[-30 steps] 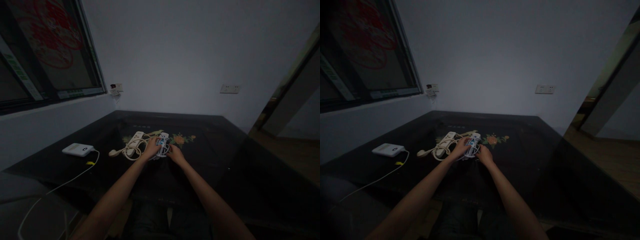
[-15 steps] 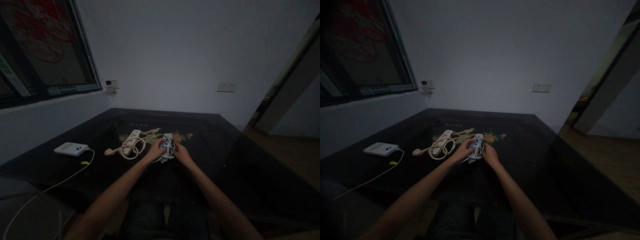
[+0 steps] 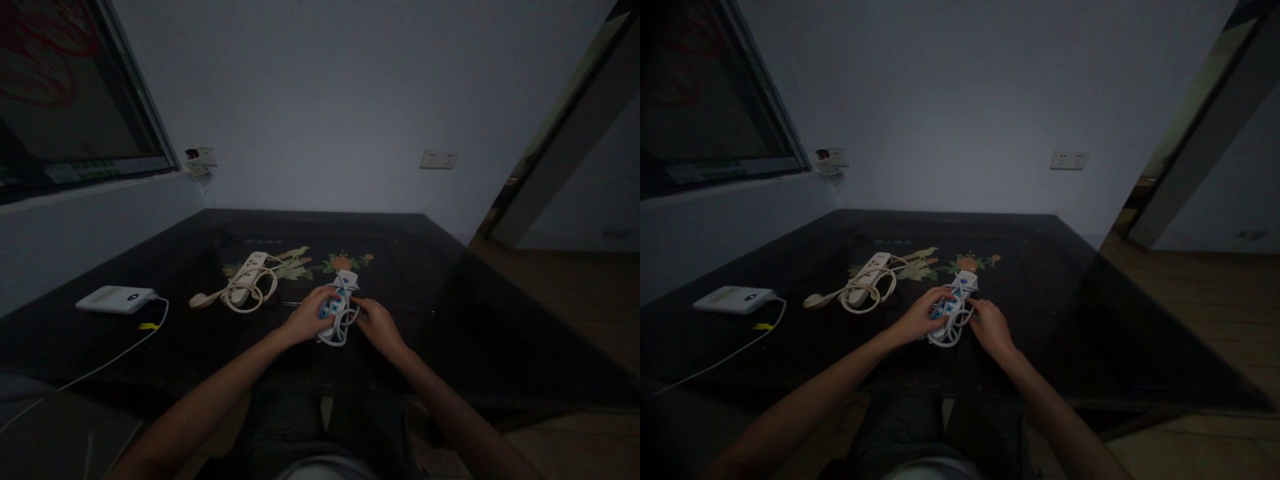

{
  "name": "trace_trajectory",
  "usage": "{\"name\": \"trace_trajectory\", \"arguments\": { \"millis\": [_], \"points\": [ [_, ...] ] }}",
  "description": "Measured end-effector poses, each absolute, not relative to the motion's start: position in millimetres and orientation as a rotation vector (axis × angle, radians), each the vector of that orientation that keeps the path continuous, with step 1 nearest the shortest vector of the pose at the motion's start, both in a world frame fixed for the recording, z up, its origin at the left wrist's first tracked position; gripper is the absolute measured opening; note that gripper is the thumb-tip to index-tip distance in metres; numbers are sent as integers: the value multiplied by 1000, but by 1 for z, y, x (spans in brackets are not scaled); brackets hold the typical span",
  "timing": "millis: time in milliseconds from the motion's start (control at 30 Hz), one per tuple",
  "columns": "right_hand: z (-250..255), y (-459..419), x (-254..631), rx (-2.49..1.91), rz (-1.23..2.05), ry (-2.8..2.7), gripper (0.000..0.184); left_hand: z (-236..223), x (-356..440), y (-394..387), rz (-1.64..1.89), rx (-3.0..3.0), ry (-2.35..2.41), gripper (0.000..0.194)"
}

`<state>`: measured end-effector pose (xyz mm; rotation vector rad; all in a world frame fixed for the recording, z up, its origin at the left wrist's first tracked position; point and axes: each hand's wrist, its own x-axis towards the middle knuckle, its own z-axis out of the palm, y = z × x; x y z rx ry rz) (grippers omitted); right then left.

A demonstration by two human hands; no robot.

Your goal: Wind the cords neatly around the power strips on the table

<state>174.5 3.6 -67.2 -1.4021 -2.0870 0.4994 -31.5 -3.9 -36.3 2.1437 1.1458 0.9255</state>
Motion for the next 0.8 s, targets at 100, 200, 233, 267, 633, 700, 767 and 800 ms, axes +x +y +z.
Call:
{"name": "trace_trajectory", "arguments": {
  "millis": [100, 200, 233, 267, 633, 700, 767, 800],
  "points": [
    [-66, 0, 174, -1420, 463, -2091, 43, -33, -36, -3, 855, 2184, 1135, 44],
    [-64, -2, 175, -1395, 468, -2083, 43, -29, -40, -4, 802, 2239, 1113, 42],
    [-64, -4, 176, -1363, 487, -2082, 45, -28, -41, -5, 794, 2257, 1112, 41],
    [-65, -5, 178, -1324, 508, -2086, 47, -27, -42, -6, 790, 2273, 1117, 40],
    [-89, -30, 214, -1450, 434, -1868, 36, 2, -21, -19, 799, 2371, 1328, 25],
    [-88, -32, 212, -1457, 407, -1885, 25, 1, -11, -19, 674, 2436, 1340, 25],
    [-85, -33, 209, -1467, 405, -1906, 22, -3, -3, -17, 562, 2508, 1372, 25],
    [-83, -33, 208, -1477, 407, -1917, 21, -5, 0, -16, 521, 2533, 1392, 25]
  ]
}}
